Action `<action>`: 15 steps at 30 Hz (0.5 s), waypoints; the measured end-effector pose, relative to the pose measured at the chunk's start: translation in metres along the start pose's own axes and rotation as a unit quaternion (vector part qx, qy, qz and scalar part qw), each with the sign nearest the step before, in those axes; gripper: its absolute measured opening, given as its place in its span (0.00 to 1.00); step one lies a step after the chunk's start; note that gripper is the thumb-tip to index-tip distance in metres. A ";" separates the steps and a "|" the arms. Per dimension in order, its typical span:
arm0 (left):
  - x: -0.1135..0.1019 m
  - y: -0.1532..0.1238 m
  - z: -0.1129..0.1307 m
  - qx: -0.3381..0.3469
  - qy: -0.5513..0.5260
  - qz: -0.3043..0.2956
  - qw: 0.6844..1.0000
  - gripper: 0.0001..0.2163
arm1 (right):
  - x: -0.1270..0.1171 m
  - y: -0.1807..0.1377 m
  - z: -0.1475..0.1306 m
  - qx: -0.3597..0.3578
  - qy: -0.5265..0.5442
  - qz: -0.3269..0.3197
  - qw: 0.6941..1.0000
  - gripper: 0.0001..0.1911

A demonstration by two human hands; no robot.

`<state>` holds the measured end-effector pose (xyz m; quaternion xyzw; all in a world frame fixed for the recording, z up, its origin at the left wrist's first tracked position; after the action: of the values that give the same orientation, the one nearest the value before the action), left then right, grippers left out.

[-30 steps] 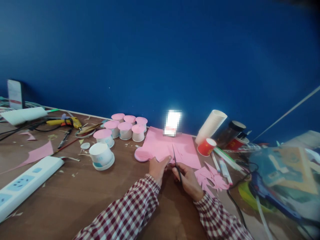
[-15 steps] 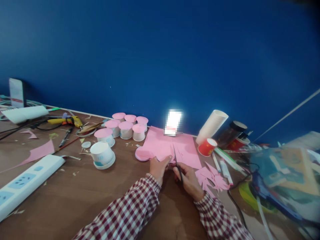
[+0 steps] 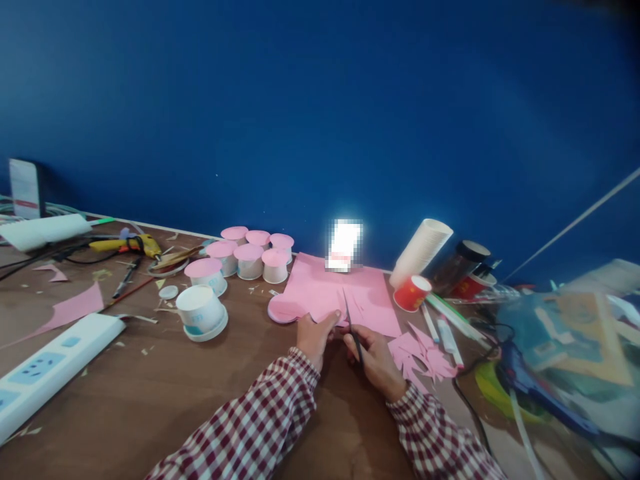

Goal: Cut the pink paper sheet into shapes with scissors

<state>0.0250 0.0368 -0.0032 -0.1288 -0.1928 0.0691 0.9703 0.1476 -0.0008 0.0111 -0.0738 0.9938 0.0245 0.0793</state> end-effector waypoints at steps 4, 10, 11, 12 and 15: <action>-0.001 0.001 -0.001 0.004 0.003 0.002 1.000 0.12 | 0.000 0.000 0.000 0.003 -0.002 0.002 1.000 0.19; -0.002 0.004 -0.004 0.011 0.011 0.000 1.000 0.12 | -0.001 0.000 0.002 0.000 -0.013 0.005 1.000 0.18; -0.002 0.004 -0.004 0.012 0.009 -0.002 1.000 0.12 | 0.000 0.000 0.002 0.001 -0.010 0.002 1.000 0.18; -0.002 0.004 -0.004 0.011 0.007 -0.003 1.000 0.12 | 0.000 0.000 0.002 0.002 -0.007 0.000 1.000 0.18; -0.002 0.003 -0.003 0.007 0.002 0.001 1.000 0.12 | -0.001 0.000 0.002 0.002 -0.003 0.002 1.000 0.19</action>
<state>0.0245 0.0388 -0.0074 -0.1226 -0.1902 0.0712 0.9715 0.1486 -0.0006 0.0090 -0.0714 0.9938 0.0226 0.0827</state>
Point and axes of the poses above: each hand's wrist, its own y-axis towards the middle knuckle, its own x-axis out of the palm, z = x × y, the point moved 6 cm from there along y, towards the middle knuckle, and after that the axes turned 7 degrees about y, right-handed, at the moved point
